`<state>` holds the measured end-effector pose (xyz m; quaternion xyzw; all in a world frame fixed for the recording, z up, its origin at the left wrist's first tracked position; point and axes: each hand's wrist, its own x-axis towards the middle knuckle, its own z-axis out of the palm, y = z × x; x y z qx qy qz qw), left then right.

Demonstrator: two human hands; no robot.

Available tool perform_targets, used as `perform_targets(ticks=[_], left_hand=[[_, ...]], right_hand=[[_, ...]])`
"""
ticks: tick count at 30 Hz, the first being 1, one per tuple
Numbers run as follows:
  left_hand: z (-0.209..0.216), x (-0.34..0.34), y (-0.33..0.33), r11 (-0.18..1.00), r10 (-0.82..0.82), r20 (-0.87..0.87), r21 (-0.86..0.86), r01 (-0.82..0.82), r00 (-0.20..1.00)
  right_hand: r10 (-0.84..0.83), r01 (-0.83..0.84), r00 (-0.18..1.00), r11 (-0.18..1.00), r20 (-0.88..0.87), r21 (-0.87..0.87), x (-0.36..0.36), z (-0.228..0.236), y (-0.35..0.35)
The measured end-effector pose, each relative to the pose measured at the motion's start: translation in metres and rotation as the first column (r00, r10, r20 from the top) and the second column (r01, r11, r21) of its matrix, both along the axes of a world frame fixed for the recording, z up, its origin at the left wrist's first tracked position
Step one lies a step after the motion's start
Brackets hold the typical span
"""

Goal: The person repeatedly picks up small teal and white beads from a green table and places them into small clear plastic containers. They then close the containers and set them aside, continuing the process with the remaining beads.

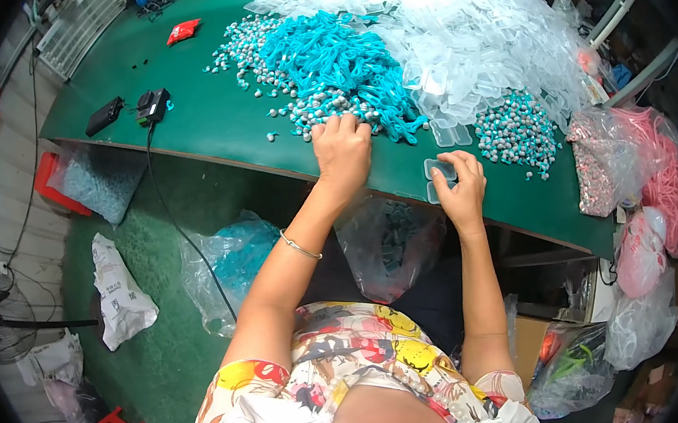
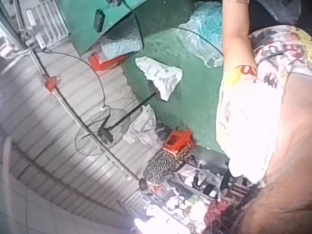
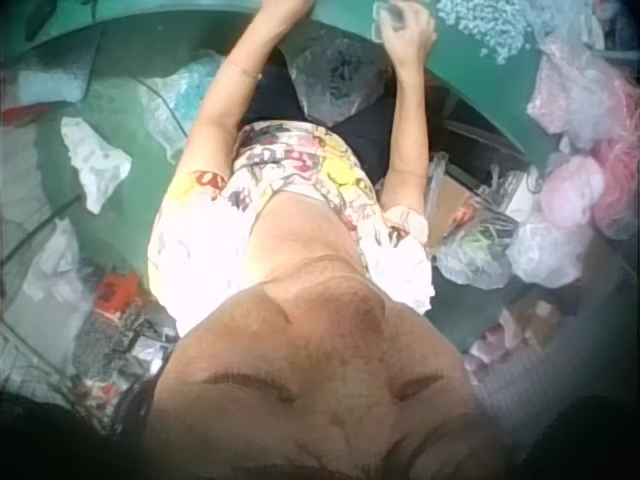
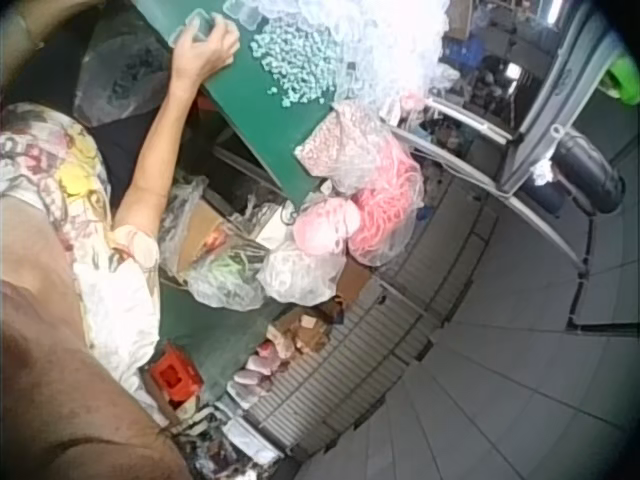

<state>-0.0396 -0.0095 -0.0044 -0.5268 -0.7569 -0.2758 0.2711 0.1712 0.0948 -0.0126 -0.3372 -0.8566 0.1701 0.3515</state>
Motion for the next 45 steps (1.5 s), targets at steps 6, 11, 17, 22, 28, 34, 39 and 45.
perform_targets(ticks=[6,11,17,22,28,34,39,45], left_hand=[[-0.006,0.0,0.01,1.0,0.021,-0.041,0.01,-0.021,0.999],[0.004,0.015,0.001,0.993,-0.085,0.02,0.089,0.083,0.996],[-0.003,0.036,-0.006,0.939,-0.343,0.164,0.049,0.34,0.925],[-0.002,0.038,-0.012,0.917,-0.399,0.274,0.112,0.383,0.875],[-0.008,0.048,-0.009,0.944,-0.326,0.356,0.162,0.286,0.876],[-0.027,0.061,-0.006,0.957,-0.249,0.335,0.231,0.177,0.908],[-0.027,0.065,-0.003,0.963,-0.201,0.317,0.236,0.128,0.927],[-0.03,0.072,0.001,0.957,-0.191,0.339,0.274,0.097,0.921]], right_hand=[[-0.01,0.01,1.0,1.0,-0.004,0.017,-0.002,0.0,0.001],[-0.023,0.023,1.0,0.999,0.002,0.022,-0.004,0.001,-0.001],[0.006,-0.004,0.997,1.0,-0.074,0.027,-0.007,0.0,0.006],[-0.223,0.22,0.975,0.952,-0.009,0.215,0.021,0.019,0.054],[-0.362,0.201,0.887,0.86,0.285,0.469,0.023,0.012,0.085],[-0.342,0.105,0.87,0.832,0.355,0.545,0.026,0.004,0.08],[-0.238,0.007,0.906,0.837,0.351,0.547,0.031,0.009,0.067],[-0.116,-0.072,0.936,0.862,0.333,0.502,0.036,0.001,0.064]])
